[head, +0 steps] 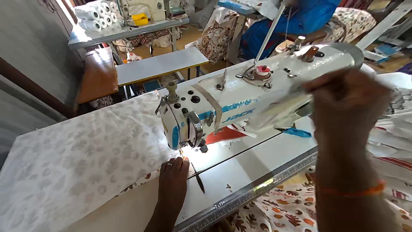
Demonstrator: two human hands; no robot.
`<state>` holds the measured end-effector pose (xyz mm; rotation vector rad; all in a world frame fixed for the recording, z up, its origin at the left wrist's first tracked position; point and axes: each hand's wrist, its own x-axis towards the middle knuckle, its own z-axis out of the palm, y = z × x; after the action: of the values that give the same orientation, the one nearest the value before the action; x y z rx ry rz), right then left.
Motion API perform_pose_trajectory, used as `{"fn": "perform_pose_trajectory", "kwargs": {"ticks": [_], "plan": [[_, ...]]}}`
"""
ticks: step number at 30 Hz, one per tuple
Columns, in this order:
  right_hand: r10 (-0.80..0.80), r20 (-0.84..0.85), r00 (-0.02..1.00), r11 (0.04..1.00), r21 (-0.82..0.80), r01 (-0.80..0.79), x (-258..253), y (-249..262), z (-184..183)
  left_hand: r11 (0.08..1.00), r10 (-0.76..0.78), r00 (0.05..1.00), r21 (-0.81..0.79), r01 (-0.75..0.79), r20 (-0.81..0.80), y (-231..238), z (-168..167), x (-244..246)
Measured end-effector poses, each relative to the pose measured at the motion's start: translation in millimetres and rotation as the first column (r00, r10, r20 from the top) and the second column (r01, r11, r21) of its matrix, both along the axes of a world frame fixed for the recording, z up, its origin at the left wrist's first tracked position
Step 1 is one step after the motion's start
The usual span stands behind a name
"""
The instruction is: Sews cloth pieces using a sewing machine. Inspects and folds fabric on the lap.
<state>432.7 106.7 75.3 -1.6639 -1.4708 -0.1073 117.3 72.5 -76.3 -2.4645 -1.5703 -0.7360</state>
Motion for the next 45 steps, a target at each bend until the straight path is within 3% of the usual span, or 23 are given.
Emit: {"fn": "perform_pose_trajectory", "kwargs": {"ticks": [2, 7, 9, 12, 14, 16, 20, 21, 24, 27, 29, 36, 39, 42, 45], "plan": [[-0.171, 0.099, 0.98, 0.985, 0.013, 0.17, 45, 38, 20, 0.998, 0.054, 0.997, 0.035, -0.052, -0.048, 2, -2, 0], [-0.3, -0.048, 0.953, 0.894, -0.361, 0.263, 137, 118, 30, 0.993, 0.116, 0.988, 0.004, -0.116, -0.098, 5, -1, -1], [-0.353, -0.062, 0.934, 0.853, -0.431, 0.294, 142, 130, 35, 0.999, 0.024, 0.995, -0.028, -0.027, -0.093, 13, 2, -12], [-0.382, -0.071, 0.922, 0.831, -0.463, 0.308, 136, 137, 39, 0.965, -0.242, 0.967, -0.123, 0.231, -0.083, 37, 12, -45], [-0.371, -0.107, 0.922, 0.84, -0.461, 0.285, 133, 136, 37, 0.903, -0.4, 0.916, -0.182, 0.389, -0.027, 52, 11, -69], [-0.342, -0.172, 0.924, 0.861, -0.451, 0.235, 135, 129, 35, 0.852, -0.437, 0.891, -0.261, 0.455, 0.125, 55, 5, -78], [-0.123, -0.357, 0.926, 0.988, -0.128, 0.082, 155, 79, -8, 0.907, -0.172, 0.93, -0.317, 0.278, 0.325, 15, 2, -39], [-0.139, -0.332, 0.933, 0.99, -0.082, 0.118, 156, 62, -26, 0.928, -0.084, 0.937, -0.317, 0.198, 0.339, 5, 2, -24], [-0.253, -0.072, 0.965, 0.967, -0.047, 0.25, 113, 16, -78, 0.951, 0.102, 0.945, -0.308, 0.0, 0.312, -12, -1, 10], [-0.159, 0.114, 0.981, 0.987, -0.01, 0.161, 34, -20, -133, 0.961, 0.126, 0.952, -0.272, -0.048, 0.279, -14, -2, 17], [-0.105, 0.222, 0.969, 0.994, -0.013, 0.111, 9, -24, -162, 0.968, 0.113, 0.959, -0.247, -0.047, 0.26, -13, -5, 16], [-0.233, 0.349, 0.908, 0.954, -0.1, 0.283, 6, -14, -156, 0.974, 0.13, 0.972, -0.208, -0.089, 0.194, -11, -6, 18], [-0.264, 0.301, 0.916, 0.954, -0.057, 0.293, 9, -9, -156, 0.979, 0.108, 0.976, -0.193, -0.071, 0.19, -13, -7, 19], [-0.251, 0.111, 0.962, 0.966, -0.03, 0.256, 4, -15, -152, 0.981, -0.012, 0.983, -0.186, 0.046, 0.181, -26, -4, 3], [-0.12, -0.059, 0.991, 0.981, -0.162, 0.109, -27, -37, -123, 0.988, 0.032, 0.992, -0.153, -0.013, 0.121, -51, 14, -67]]}}
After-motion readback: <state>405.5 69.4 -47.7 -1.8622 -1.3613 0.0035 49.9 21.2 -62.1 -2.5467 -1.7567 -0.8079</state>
